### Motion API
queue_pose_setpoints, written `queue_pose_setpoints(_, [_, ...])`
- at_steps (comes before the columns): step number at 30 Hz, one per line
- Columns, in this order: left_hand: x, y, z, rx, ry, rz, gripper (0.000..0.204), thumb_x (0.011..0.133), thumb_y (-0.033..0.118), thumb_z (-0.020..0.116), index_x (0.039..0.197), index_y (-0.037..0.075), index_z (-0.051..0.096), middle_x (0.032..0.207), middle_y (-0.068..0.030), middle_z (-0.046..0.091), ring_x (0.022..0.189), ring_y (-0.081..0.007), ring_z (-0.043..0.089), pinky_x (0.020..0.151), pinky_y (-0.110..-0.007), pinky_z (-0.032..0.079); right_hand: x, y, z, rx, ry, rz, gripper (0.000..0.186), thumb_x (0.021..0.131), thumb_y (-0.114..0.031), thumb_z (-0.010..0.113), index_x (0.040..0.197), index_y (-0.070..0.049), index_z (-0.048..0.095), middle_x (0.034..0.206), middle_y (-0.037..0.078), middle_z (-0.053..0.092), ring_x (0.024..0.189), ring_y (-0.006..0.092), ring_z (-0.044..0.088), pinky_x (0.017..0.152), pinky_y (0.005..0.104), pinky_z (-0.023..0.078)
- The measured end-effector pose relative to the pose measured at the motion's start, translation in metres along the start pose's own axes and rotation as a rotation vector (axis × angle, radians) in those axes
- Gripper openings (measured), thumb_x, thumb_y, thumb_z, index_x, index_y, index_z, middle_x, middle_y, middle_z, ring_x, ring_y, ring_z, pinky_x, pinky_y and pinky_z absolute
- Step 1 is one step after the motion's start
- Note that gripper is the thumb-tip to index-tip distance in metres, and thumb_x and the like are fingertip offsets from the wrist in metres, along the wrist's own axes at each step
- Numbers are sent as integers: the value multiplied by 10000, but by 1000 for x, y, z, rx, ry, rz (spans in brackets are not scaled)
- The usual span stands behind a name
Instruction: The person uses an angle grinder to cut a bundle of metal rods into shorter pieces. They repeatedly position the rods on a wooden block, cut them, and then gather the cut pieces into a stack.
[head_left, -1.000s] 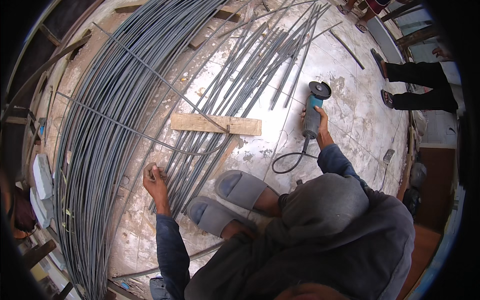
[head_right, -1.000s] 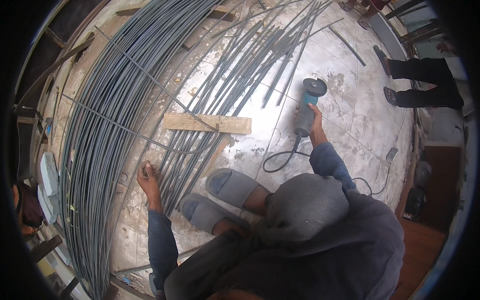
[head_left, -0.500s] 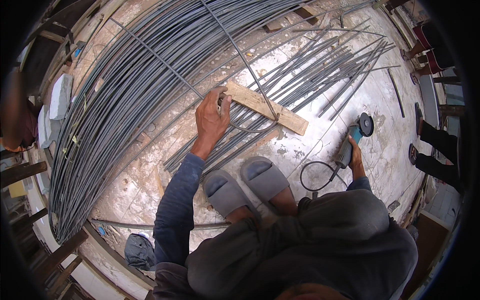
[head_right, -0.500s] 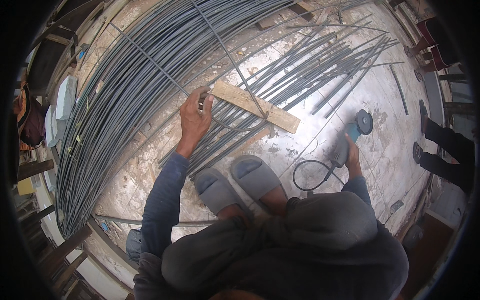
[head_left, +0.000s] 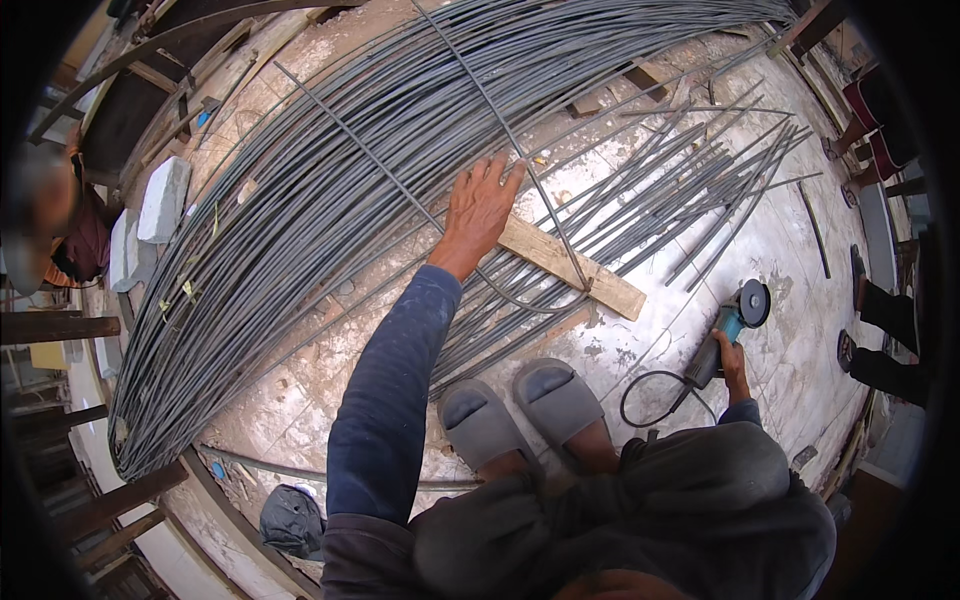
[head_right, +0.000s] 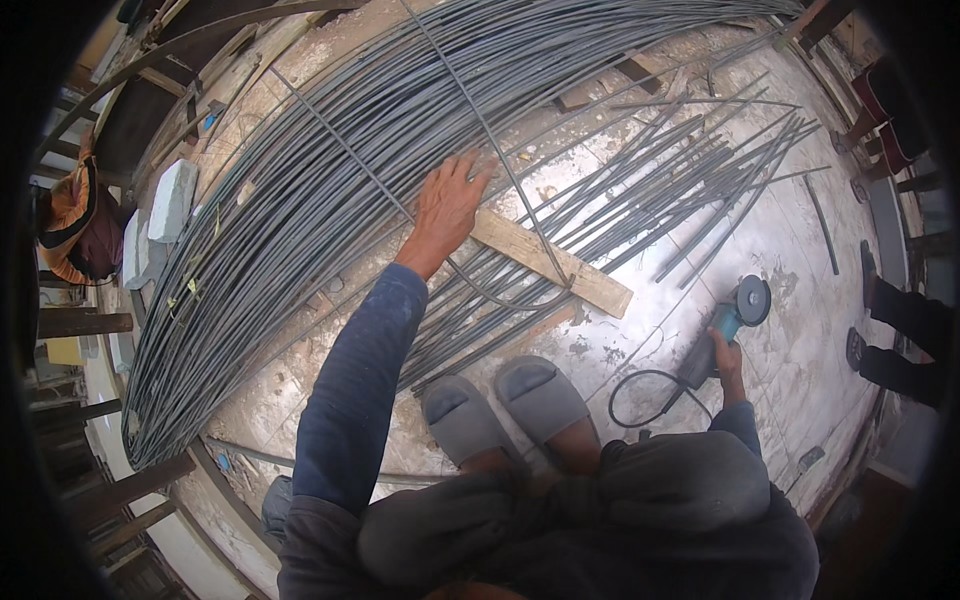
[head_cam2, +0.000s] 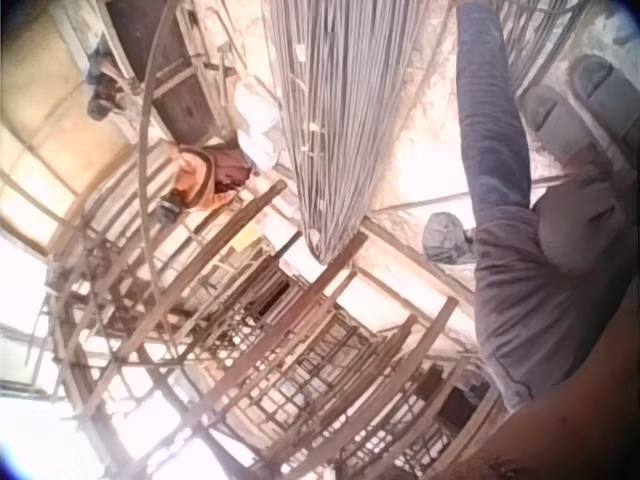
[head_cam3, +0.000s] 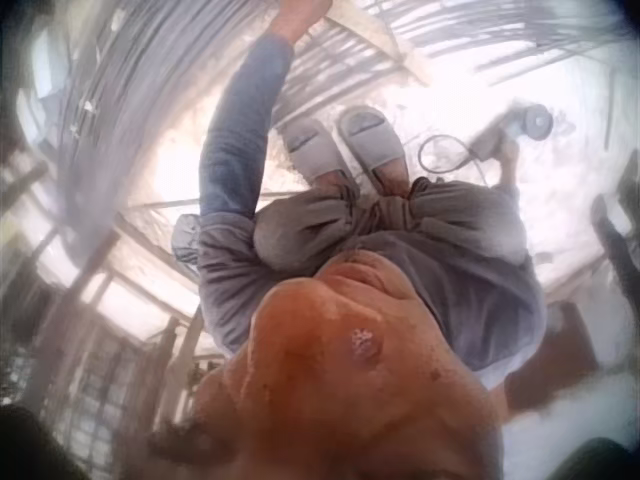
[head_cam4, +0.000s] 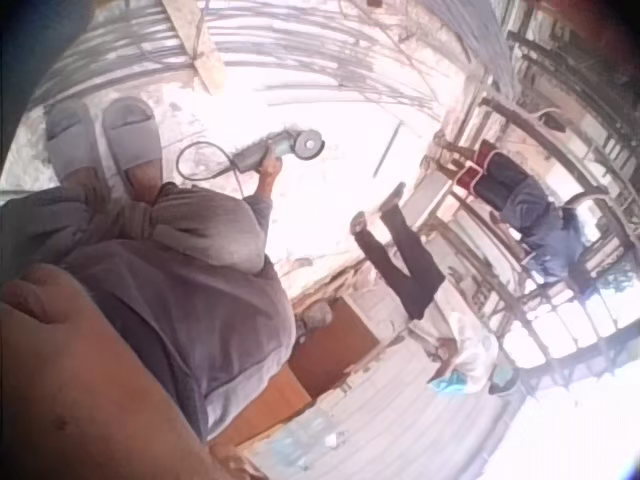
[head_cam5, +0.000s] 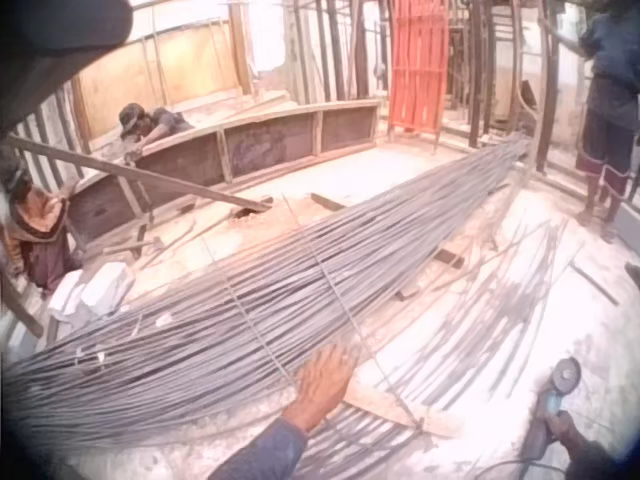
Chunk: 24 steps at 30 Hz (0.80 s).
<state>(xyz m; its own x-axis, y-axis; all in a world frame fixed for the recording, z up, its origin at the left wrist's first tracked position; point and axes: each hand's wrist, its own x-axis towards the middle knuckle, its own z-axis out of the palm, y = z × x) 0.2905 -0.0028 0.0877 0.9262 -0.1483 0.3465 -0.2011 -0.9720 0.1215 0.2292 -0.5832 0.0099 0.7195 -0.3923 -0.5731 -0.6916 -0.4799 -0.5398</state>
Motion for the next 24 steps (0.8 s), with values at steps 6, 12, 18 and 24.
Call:
queue_pose_setpoints(6, [56, -25, 33, 265, -194, 201, 409, 936, 237, 582, 1344, 228, 546, 1470, -14, 456, 1415, -238, 341, 1123, -476, 348, 16, 19, -7, 31, 3, -32, 793, 735, -551, 699, 1213, 68, 567, 1056, 174, 640, 914, 293, 633, 777, 400, 522])
queue_pose_setpoints(12, [68, -34, 35, 240, -344, 341, 299, 912, 284, 606, 1208, 242, 617, 1257, -16, 600, 1289, -210, 474, 1150, -422, 323, 3, 11, 5, 125, -24, -123, 714, 745, -506, 709, 1125, 91, 603, 963, 156, 655, 815, 252, 635, 743, 351, 513])
queue_pose_setpoints(18, [48, -13, 32, 70, -219, 542, 129, 894, 242, 603, 992, 176, 655, 996, -21, 620, 1040, -212, 563, 944, -350, 462, 10, 24, 3, 101, 50, -54, 683, 742, -502, 706, 1101, 74, 625, 924, 150, 663, 782, 245, 650, 687, 352, 526])
queue_pose_setpoints(24, [8, -5, 20, 29, -394, 481, 228, 857, 318, 656, 921, 100, 684, 896, -89, 623, 955, -252, 591, 836, -391, 463, 3, 1, 1, 38, 29, -27, 741, 732, -572, 690, 1066, 86, 623, 892, 161, 659, 731, 262, 664, 645, 386, 542])
